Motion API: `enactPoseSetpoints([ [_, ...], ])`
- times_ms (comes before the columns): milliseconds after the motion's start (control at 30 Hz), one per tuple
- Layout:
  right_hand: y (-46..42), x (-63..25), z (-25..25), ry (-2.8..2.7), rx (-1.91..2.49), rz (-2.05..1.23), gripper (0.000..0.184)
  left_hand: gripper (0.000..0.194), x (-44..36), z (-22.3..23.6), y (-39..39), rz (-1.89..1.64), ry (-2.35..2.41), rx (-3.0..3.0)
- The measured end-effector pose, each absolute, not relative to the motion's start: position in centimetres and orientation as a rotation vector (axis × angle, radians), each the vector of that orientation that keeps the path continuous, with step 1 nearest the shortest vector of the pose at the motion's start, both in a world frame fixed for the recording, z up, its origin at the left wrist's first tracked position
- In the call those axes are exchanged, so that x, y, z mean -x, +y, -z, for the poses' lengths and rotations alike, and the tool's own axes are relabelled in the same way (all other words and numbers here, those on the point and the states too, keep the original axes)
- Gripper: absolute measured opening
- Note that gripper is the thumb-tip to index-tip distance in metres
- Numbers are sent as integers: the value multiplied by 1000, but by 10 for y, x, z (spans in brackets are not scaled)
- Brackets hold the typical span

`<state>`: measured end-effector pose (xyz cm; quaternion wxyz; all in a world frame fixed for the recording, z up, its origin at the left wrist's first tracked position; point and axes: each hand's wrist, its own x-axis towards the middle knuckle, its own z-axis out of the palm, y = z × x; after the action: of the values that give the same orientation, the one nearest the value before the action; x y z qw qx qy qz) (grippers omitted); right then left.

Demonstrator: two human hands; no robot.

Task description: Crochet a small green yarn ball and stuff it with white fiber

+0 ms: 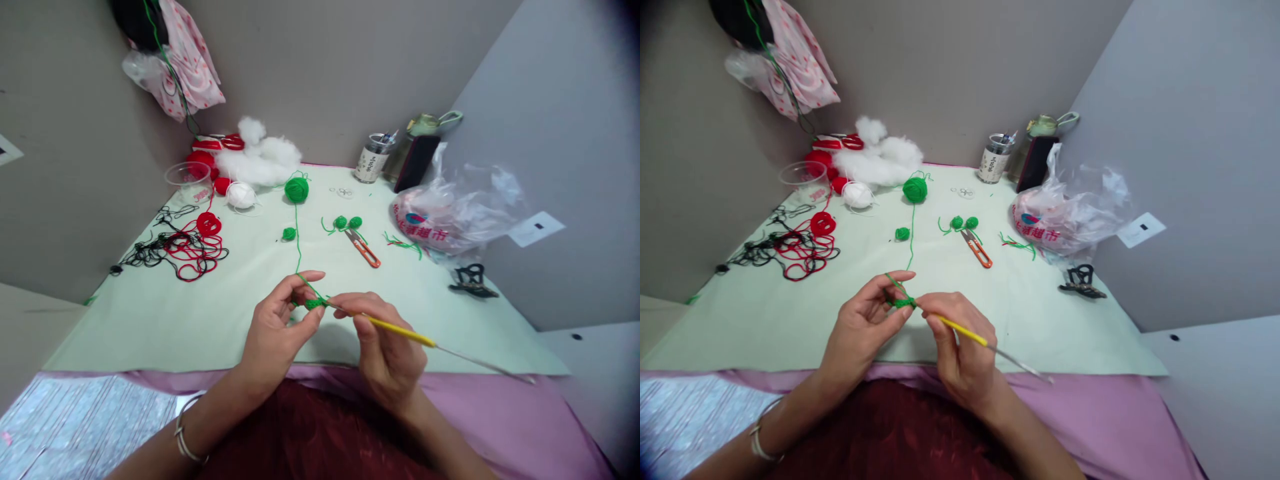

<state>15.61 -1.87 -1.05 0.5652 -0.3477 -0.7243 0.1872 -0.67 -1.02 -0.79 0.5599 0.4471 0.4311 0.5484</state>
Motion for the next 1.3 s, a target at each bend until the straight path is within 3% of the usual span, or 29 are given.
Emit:
enactPoseSetpoints([
  [200,-18,-154,24,-1891,842,4,35,49,3,7,-12,-1182,832,-777],
  [267,-17,-155,24,-1796,874,-131,34,50,6,6,-8,-1058,715,-622],
  [400,-13,-157,14,-1400,839,-700,26,42,10,1,-4,-1054,661,-522],
  [500,-10,-154,9,-1372,807,-826,22,41,8,0,-6,-1090,687,-628],
  [667,-12,-150,14,-1580,890,-511,27,41,1,5,-10,-1190,803,-773],
  [800,-15,-153,18,-1767,883,-181,35,44,3,6,-5,-1067,693,-551],
  [1000,-9,-156,10,-1363,864,-701,21,34,7,3,-2,-1116,679,-528],
  [1300,-2,-159,17,-1247,834,-1000,20,31,8,7,-9,-1118,741,-813],
])
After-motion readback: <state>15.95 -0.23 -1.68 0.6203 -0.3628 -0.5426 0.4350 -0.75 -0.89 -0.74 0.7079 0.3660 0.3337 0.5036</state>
